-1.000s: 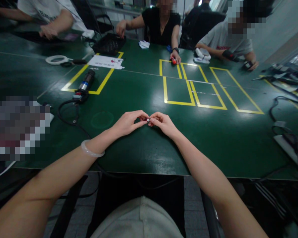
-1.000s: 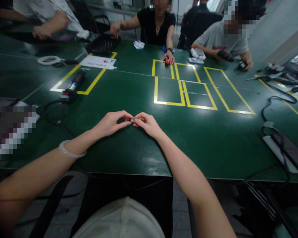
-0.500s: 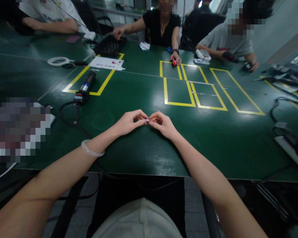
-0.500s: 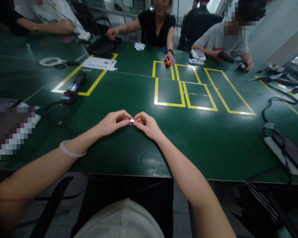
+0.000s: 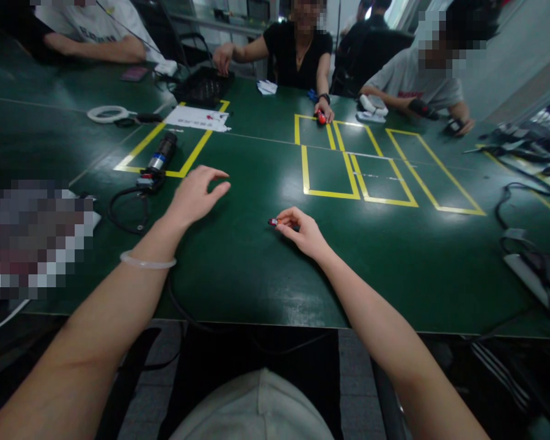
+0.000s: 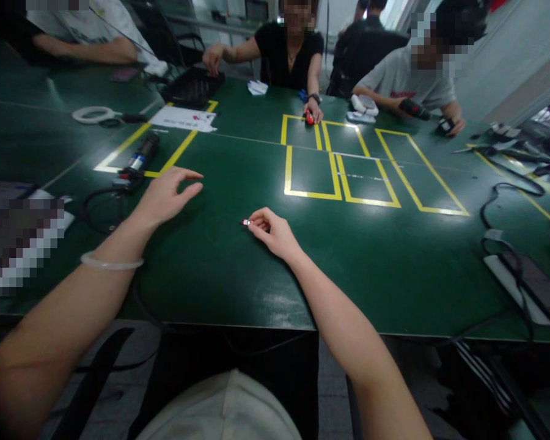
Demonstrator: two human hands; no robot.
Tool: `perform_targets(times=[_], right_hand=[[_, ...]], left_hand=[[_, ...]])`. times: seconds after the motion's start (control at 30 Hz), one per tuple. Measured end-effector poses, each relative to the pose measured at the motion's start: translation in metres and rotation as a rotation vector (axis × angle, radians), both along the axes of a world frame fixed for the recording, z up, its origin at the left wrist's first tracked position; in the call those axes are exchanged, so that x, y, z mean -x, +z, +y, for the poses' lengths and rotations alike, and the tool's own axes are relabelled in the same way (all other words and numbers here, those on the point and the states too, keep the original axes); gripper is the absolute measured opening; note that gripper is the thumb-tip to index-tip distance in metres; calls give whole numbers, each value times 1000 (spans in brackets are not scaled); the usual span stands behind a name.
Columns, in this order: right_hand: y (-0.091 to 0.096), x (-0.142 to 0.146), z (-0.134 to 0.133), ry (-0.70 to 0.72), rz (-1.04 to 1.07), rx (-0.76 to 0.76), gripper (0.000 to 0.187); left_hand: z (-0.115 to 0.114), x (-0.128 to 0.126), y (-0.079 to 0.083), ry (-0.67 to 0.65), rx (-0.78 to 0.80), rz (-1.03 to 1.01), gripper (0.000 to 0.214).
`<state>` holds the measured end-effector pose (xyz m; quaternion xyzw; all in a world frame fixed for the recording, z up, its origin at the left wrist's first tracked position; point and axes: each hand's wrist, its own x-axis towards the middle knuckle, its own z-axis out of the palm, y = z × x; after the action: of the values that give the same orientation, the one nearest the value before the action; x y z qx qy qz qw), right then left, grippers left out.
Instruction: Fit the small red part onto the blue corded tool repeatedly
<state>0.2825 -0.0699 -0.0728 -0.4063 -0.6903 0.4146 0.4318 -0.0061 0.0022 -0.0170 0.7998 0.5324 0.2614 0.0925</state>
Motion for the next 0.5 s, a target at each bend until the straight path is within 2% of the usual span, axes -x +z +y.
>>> perform_targets(times=[0.07,0.13,0.17,0.23,0.33,0.5], right_hand=[[-1,-1,1,-8,0,6,23],[-3,-1,1,-6,1,14,23],[-3,-1,1,-2,1,18,23],[-4,-1,1,8,1,27,23],[-4,-1,0,13,-10,37,23],[-3,-1,0,11,-39,39,23]], left_hand=[[16,38,1,274,-69,142,54],[28,74,-1,502,-20,239,66],[32,90,-3,565,36,274,74],[38,113,-8,622,161,322,84],[48,129,-14,625,308,358,83],[60,135,-20,572,317,326,78]])
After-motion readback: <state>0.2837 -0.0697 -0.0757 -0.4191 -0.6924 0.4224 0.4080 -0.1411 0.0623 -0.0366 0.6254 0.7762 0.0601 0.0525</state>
